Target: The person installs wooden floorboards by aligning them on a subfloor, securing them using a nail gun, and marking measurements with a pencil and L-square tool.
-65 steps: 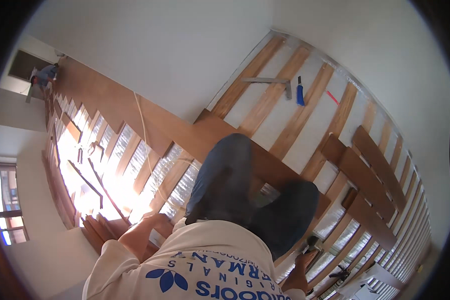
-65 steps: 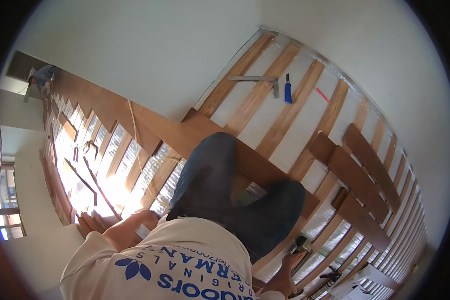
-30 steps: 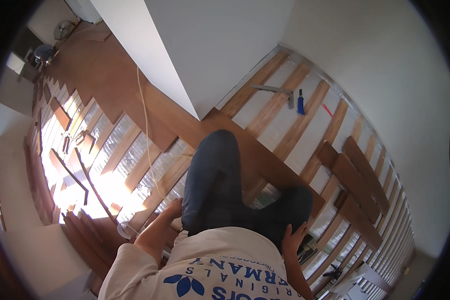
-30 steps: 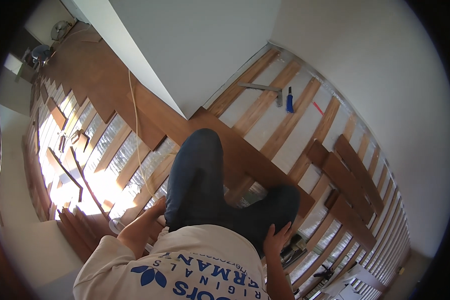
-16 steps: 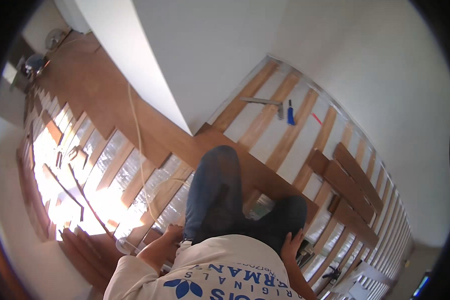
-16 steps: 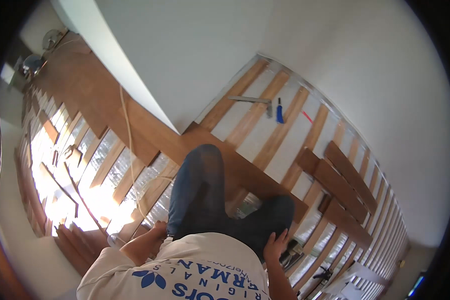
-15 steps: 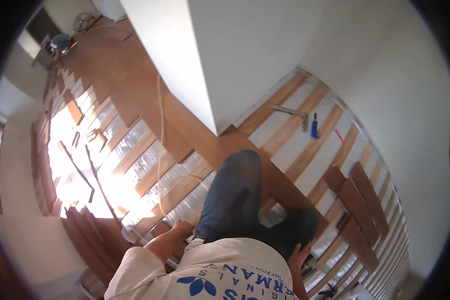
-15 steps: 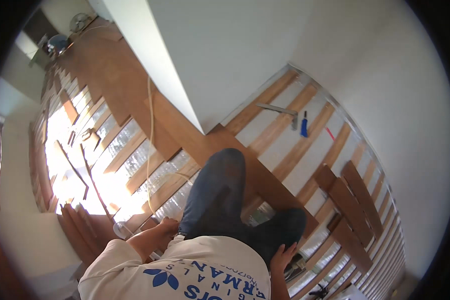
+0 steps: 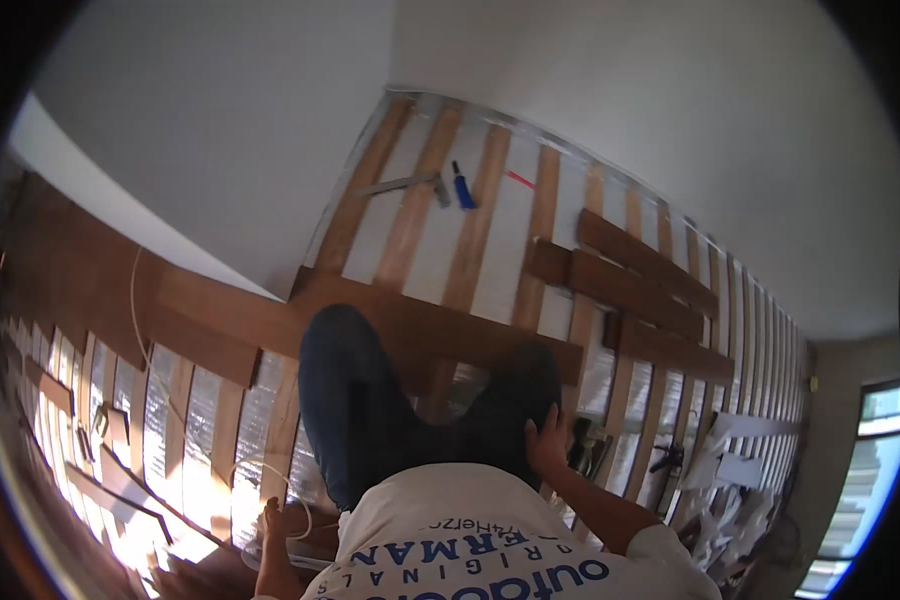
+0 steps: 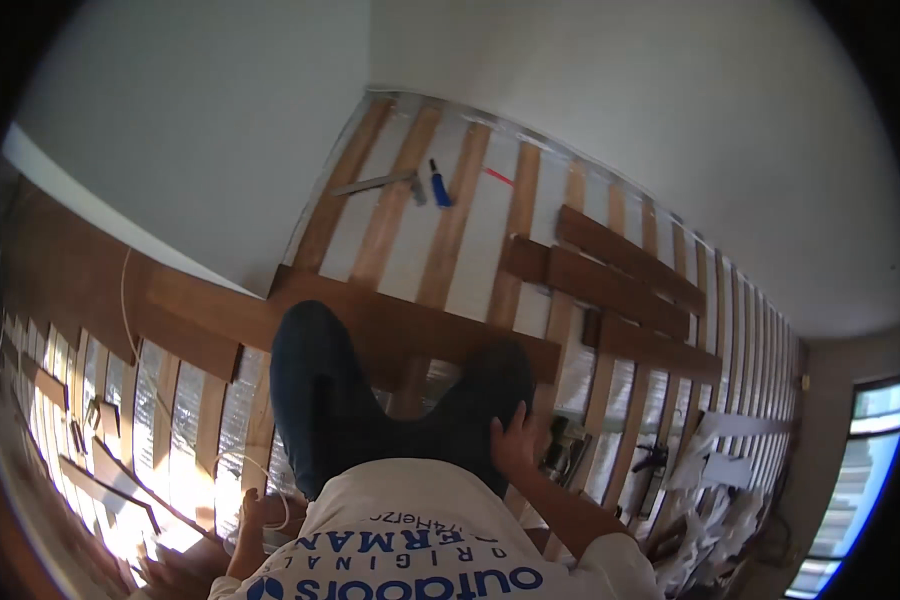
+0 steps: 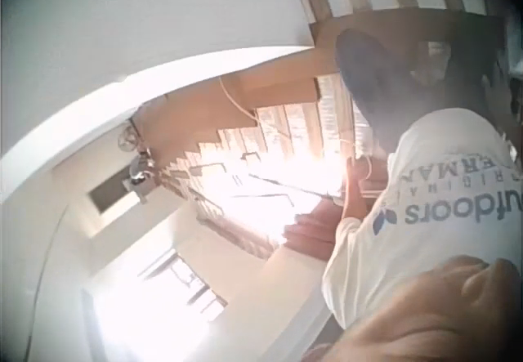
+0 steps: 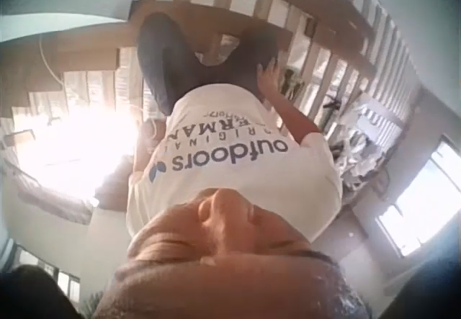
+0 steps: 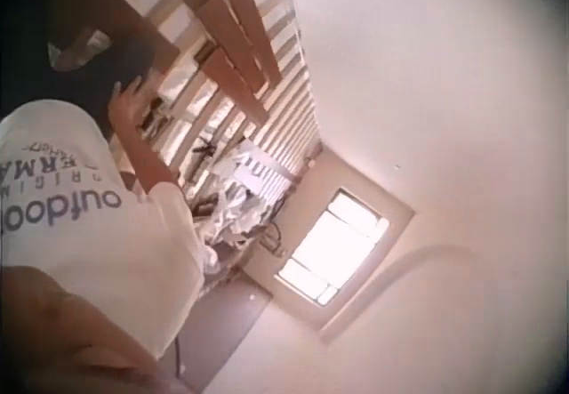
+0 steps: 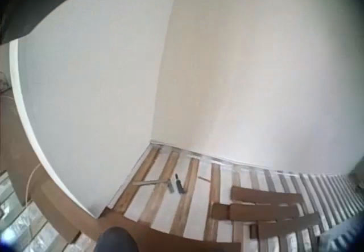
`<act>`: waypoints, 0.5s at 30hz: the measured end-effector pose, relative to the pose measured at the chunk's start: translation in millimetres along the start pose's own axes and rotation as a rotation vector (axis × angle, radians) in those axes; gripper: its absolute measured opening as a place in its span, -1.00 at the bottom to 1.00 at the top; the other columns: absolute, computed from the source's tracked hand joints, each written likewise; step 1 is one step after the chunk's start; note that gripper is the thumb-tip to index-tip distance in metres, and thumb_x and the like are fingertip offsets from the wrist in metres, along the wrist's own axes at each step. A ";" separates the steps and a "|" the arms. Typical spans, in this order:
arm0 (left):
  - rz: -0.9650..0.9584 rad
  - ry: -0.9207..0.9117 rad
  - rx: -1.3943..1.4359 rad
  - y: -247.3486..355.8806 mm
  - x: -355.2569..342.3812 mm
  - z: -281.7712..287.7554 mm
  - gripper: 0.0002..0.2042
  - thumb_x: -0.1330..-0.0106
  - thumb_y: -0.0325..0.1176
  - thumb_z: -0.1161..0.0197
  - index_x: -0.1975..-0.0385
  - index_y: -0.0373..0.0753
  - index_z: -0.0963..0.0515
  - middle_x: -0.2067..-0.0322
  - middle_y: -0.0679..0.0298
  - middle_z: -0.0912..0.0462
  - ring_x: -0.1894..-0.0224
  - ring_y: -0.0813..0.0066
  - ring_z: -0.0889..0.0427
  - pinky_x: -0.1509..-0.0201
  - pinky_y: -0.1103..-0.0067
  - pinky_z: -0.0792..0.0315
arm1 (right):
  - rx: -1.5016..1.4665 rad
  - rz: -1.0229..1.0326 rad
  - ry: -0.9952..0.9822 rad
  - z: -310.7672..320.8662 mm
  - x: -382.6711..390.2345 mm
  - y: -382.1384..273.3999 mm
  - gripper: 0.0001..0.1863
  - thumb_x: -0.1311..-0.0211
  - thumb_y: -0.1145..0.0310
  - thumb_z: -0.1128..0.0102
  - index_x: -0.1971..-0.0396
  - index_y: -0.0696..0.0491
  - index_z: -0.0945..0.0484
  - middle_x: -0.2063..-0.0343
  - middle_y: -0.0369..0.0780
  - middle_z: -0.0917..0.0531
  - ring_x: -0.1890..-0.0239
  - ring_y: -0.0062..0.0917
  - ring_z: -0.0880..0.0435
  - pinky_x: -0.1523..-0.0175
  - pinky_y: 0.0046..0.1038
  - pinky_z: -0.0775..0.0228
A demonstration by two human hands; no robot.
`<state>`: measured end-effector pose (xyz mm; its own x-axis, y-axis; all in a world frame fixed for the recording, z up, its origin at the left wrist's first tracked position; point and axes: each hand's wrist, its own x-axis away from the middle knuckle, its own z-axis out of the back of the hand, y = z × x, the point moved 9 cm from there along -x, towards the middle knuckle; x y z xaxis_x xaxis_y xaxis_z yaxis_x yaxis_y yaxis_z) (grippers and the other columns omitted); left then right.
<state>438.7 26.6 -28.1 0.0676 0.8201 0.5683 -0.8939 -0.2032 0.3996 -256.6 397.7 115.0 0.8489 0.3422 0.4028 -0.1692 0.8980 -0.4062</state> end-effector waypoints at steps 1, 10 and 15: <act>-0.060 -0.110 -0.010 29.5 -8.5 -46.5 -0.55 -0.37 -0.34 -0.33 -0.24 -0.36 -0.57 -0.14 -0.04 -0.73 -0.19 0.07 -0.71 -0.32 0.28 -0.55 | 0.071 0.010 0.092 9.3 -2.4 6.0 -0.10 -0.58 -0.08 -0.10 -0.63 0.19 0.00 -0.53 0.30 -0.16 -0.52 0.29 -0.21 -0.56 0.11 -0.17; -0.419 -0.489 -0.341 184.7 -19.3 -148.7 -0.58 -0.40 -0.37 -0.31 -0.23 -0.35 -0.58 -0.09 0.01 -0.75 -0.12 0.12 -0.74 -0.26 0.34 -0.57 | -0.035 -0.153 0.242 25.8 46.0 55.8 -0.14 -0.55 -0.11 -0.12 -0.62 0.09 -0.11 -0.55 0.31 -0.14 -0.52 0.33 -0.21 -0.54 0.24 -0.13; -0.496 -0.405 -0.185 224.2 -55.8 -101.4 -0.60 -0.41 -0.38 -0.30 -0.22 -0.35 -0.58 -0.06 0.03 -0.76 -0.08 0.15 -0.76 -0.23 0.37 -0.58 | -0.069 -0.127 0.257 26.5 37.9 45.1 -0.24 -0.58 -0.06 -0.07 -0.62 -0.02 -0.18 -0.54 0.26 -0.19 -0.52 0.31 -0.22 -0.52 0.27 -0.15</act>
<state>189.6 -10.5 -43.2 0.6192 0.5196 0.5887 -0.7729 0.2707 0.5740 -245.4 458.5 133.7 0.9616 0.1390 0.2367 -0.0264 0.9051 -0.4244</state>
